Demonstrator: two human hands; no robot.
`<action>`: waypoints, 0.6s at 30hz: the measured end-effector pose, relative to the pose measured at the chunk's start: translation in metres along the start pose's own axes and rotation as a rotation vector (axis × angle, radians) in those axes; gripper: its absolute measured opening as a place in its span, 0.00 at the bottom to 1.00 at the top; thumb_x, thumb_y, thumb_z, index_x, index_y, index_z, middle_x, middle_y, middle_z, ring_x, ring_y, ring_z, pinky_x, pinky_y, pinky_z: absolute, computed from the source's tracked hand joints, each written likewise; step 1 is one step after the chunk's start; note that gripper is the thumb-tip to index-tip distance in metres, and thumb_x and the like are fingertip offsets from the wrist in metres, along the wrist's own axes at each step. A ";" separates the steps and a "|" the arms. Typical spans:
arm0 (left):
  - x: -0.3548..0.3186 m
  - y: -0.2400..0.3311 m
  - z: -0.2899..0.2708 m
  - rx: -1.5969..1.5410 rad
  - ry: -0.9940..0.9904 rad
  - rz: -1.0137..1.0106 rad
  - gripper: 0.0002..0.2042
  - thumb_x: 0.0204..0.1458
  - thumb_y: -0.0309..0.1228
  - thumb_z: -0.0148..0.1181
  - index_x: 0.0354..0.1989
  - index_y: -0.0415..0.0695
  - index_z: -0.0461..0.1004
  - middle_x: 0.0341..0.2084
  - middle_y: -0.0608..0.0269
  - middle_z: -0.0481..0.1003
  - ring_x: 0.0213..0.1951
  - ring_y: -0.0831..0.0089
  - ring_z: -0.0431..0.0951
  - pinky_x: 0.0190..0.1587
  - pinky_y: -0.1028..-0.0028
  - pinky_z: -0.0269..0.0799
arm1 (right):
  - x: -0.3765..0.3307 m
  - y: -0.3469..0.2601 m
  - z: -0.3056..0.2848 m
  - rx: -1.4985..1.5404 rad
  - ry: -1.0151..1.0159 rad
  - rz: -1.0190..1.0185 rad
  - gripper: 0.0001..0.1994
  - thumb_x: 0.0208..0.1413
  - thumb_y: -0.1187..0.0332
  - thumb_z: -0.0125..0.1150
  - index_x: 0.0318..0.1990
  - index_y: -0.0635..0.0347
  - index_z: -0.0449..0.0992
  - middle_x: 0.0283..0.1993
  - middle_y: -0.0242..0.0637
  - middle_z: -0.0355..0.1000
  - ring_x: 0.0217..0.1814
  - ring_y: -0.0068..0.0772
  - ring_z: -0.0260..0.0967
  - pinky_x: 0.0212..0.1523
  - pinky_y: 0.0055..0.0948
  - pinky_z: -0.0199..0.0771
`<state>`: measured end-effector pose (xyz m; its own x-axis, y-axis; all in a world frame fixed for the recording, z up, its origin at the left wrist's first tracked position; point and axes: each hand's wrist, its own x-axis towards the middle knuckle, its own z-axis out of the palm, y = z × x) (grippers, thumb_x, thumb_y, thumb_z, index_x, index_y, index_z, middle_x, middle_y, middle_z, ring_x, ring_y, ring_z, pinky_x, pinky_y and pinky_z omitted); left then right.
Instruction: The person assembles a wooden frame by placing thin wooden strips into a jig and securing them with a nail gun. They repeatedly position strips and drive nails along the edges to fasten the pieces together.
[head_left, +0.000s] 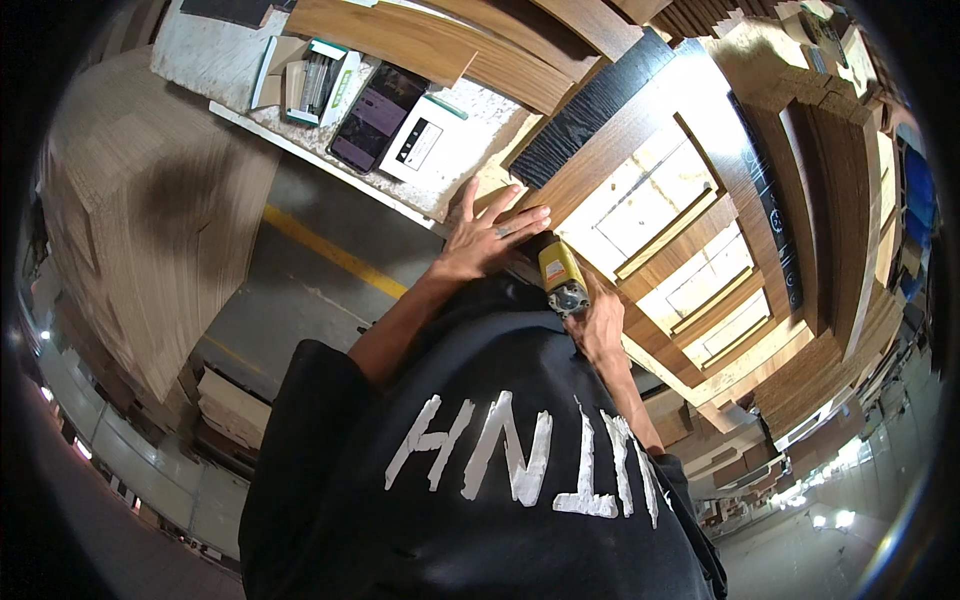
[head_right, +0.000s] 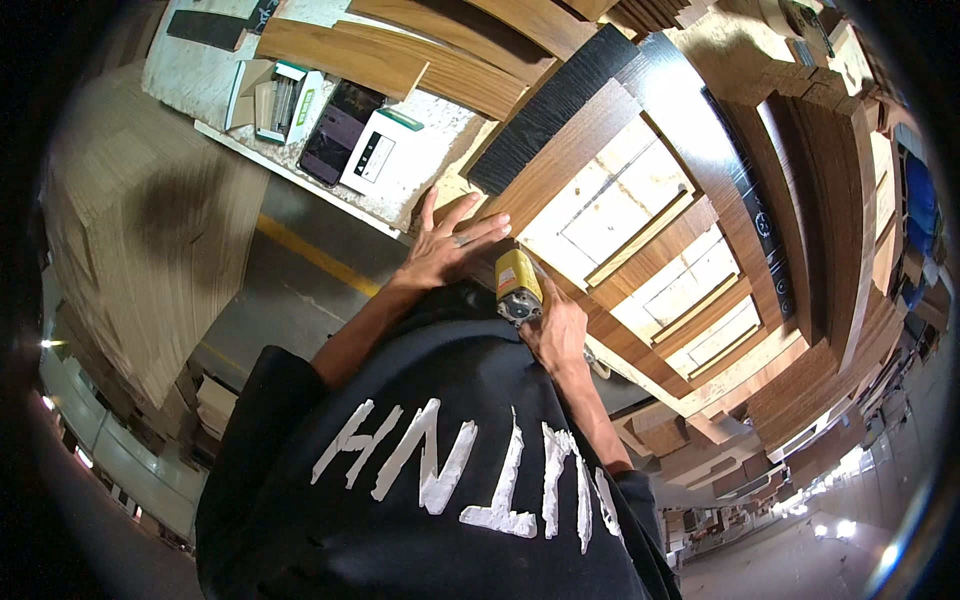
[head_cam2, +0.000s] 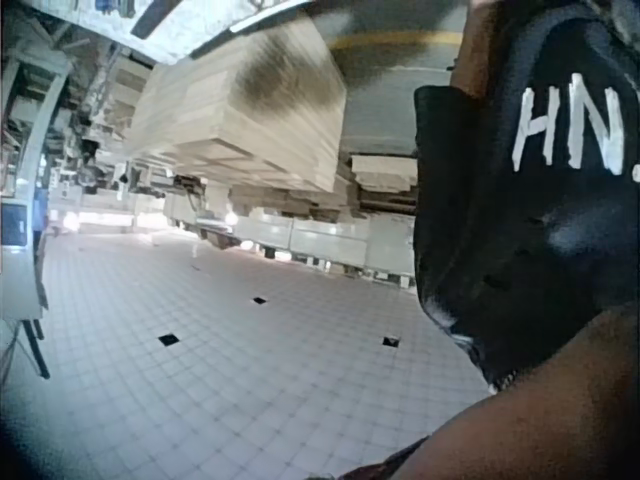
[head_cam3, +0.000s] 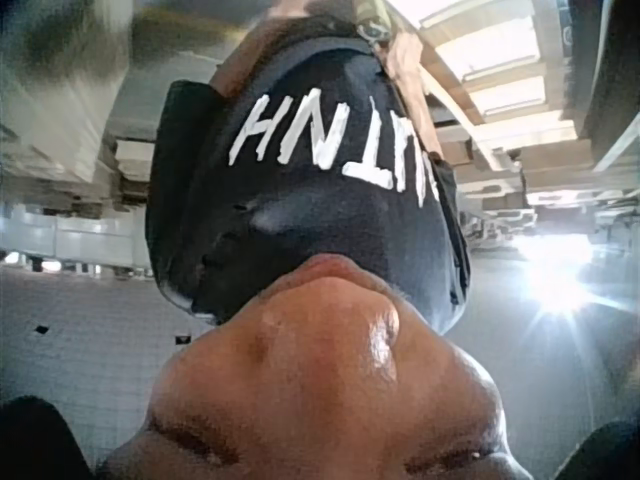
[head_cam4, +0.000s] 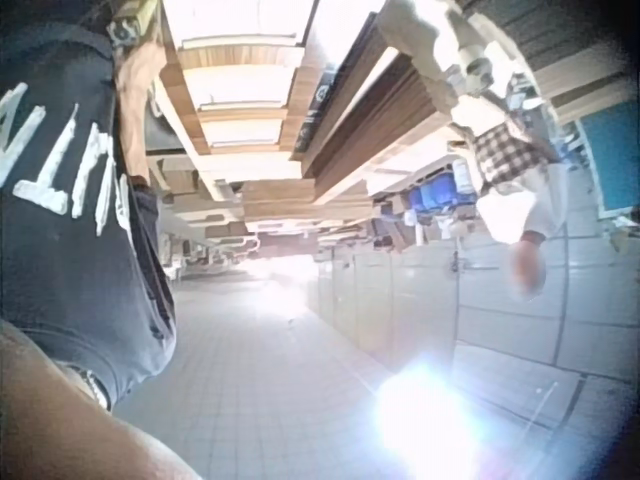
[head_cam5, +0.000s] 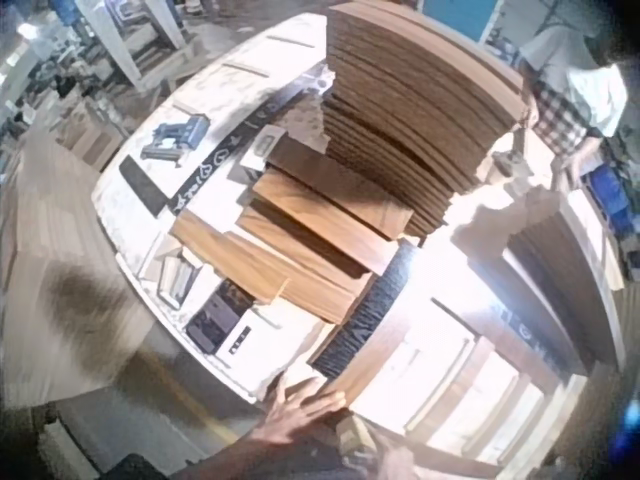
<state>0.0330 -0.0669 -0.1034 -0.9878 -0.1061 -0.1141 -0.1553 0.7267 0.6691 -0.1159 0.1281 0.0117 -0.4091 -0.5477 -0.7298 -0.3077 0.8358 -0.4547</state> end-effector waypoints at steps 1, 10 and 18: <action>0.000 -0.001 0.002 0.009 0.012 0.005 0.37 0.53 0.47 0.62 0.74 0.72 0.57 0.75 0.86 0.53 0.77 0.59 0.46 0.71 0.29 0.21 | -0.001 0.001 0.001 0.009 0.008 0.002 0.40 0.36 0.74 0.70 0.65 0.59 0.68 0.39 0.59 0.78 0.41 0.62 0.78 0.46 0.49 0.79; -0.001 -0.007 0.007 0.118 -0.029 0.022 0.31 0.59 0.53 0.55 0.72 0.71 0.60 0.75 0.86 0.55 0.75 0.55 0.50 0.70 0.26 0.28 | 0.002 -0.010 -0.002 0.007 0.018 0.040 0.40 0.36 0.74 0.73 0.65 0.57 0.68 0.42 0.58 0.79 0.44 0.61 0.78 0.48 0.48 0.79; 0.000 -0.003 0.004 0.063 0.013 0.011 0.34 0.56 0.43 0.63 0.73 0.71 0.58 0.73 0.86 0.58 0.73 0.55 0.55 0.69 0.27 0.30 | 0.006 0.005 0.007 0.003 0.039 0.003 0.40 0.36 0.73 0.73 0.64 0.62 0.69 0.38 0.58 0.79 0.43 0.61 0.78 0.46 0.49 0.79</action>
<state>0.0336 -0.0667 -0.1085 -0.9896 -0.1061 -0.0968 -0.1434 0.7691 0.6228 -0.1140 0.1292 0.0012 -0.4436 -0.5461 -0.7106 -0.3042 0.8376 -0.4538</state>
